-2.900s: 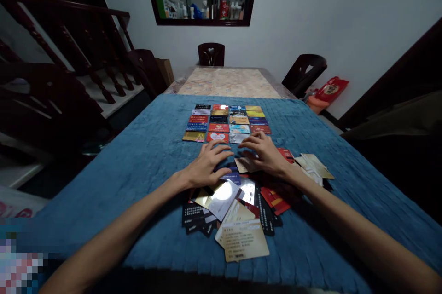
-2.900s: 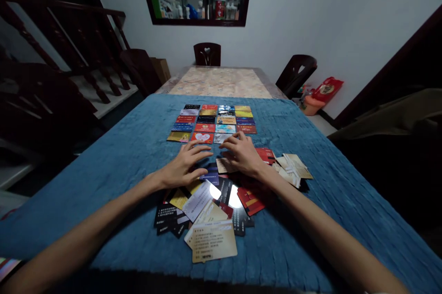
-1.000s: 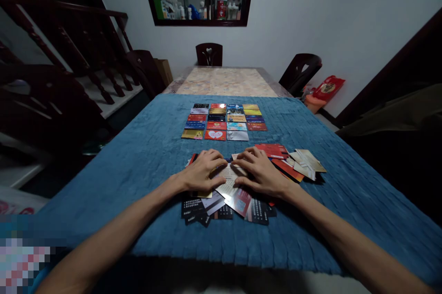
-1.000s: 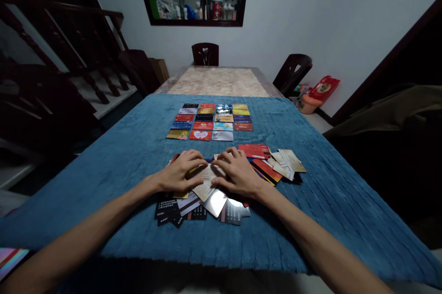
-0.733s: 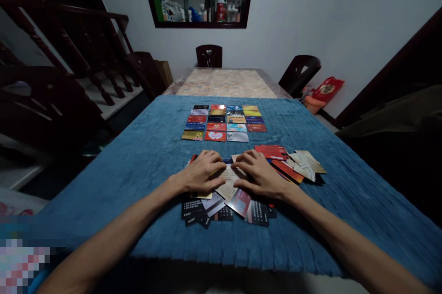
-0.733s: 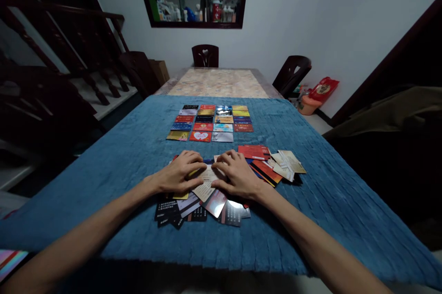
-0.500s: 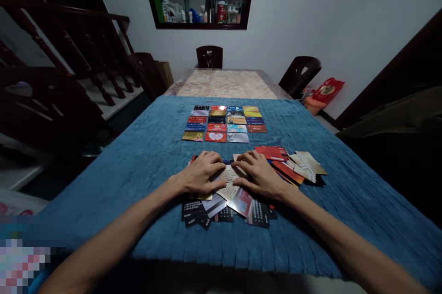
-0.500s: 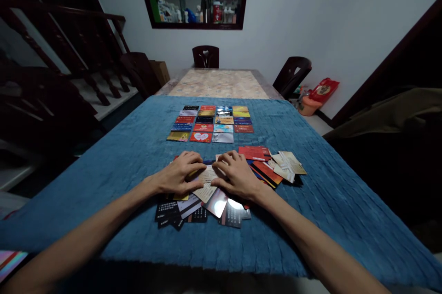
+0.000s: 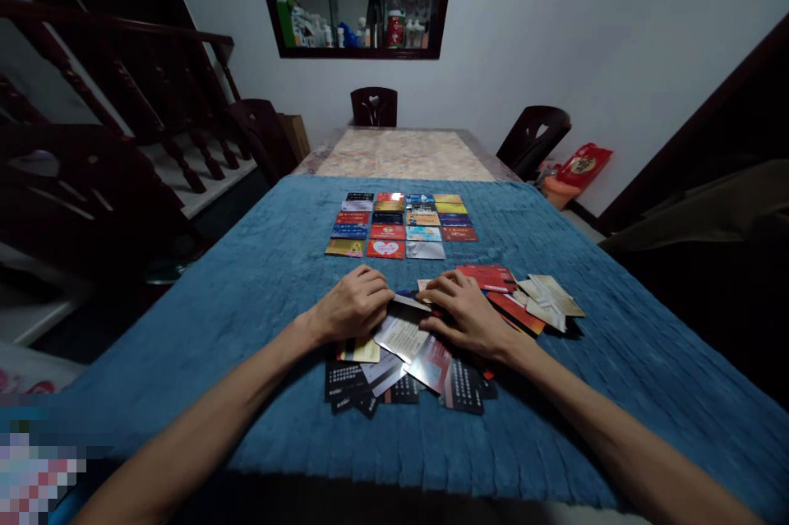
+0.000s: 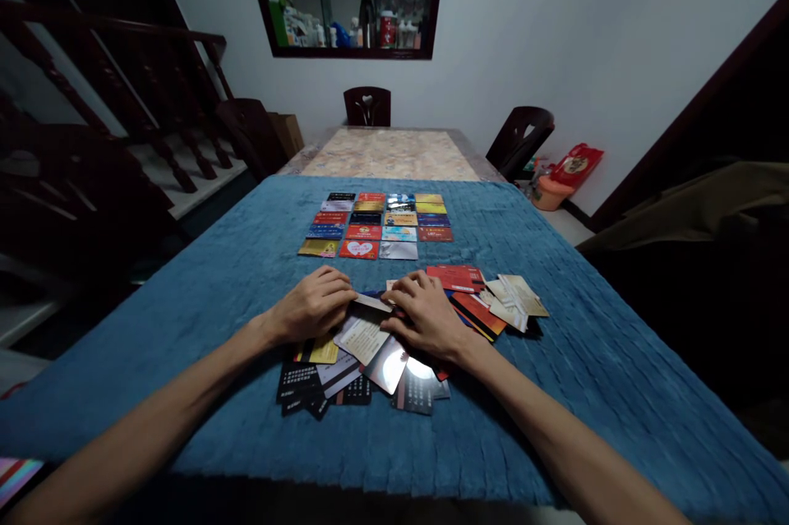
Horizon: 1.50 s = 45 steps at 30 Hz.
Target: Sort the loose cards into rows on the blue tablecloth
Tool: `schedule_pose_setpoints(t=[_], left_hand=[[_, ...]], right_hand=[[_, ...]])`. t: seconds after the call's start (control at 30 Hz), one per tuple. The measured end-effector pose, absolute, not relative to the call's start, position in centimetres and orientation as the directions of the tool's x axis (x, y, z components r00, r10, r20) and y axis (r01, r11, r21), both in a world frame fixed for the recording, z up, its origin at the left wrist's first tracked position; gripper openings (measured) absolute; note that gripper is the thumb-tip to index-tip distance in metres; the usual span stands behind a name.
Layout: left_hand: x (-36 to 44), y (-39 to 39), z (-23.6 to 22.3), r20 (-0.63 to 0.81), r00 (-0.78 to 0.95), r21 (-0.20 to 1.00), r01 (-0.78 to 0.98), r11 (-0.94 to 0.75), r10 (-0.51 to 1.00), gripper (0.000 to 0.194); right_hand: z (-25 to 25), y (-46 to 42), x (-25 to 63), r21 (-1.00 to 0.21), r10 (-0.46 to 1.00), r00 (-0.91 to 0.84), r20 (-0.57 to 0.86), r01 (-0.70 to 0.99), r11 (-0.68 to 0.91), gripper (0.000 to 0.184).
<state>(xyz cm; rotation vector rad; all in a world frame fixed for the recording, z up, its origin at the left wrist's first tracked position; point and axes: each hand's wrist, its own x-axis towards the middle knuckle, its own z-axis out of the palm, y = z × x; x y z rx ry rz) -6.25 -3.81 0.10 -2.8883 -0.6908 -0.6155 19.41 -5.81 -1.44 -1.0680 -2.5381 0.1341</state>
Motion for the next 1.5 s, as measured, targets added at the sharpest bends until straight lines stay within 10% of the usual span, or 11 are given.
schedule_pose_setpoints(t=[0.57,1.5], left_hand=[[-4.7,-4.4,-0.6,0.668,0.38,0.458,0.467,-0.756,0.64,0.021],[-4.2,-4.0,-1.3,0.677,0.416,0.466,0.397,-0.791,0.608,0.016]], right_hand=[[-2.1,-5.2,18.3,-0.365,0.719,-0.506,0.477,0.63,0.685,0.015],[-1.2,-5.8,17.3,-0.632,0.762,-0.214,0.611,0.447,0.633,0.011]])
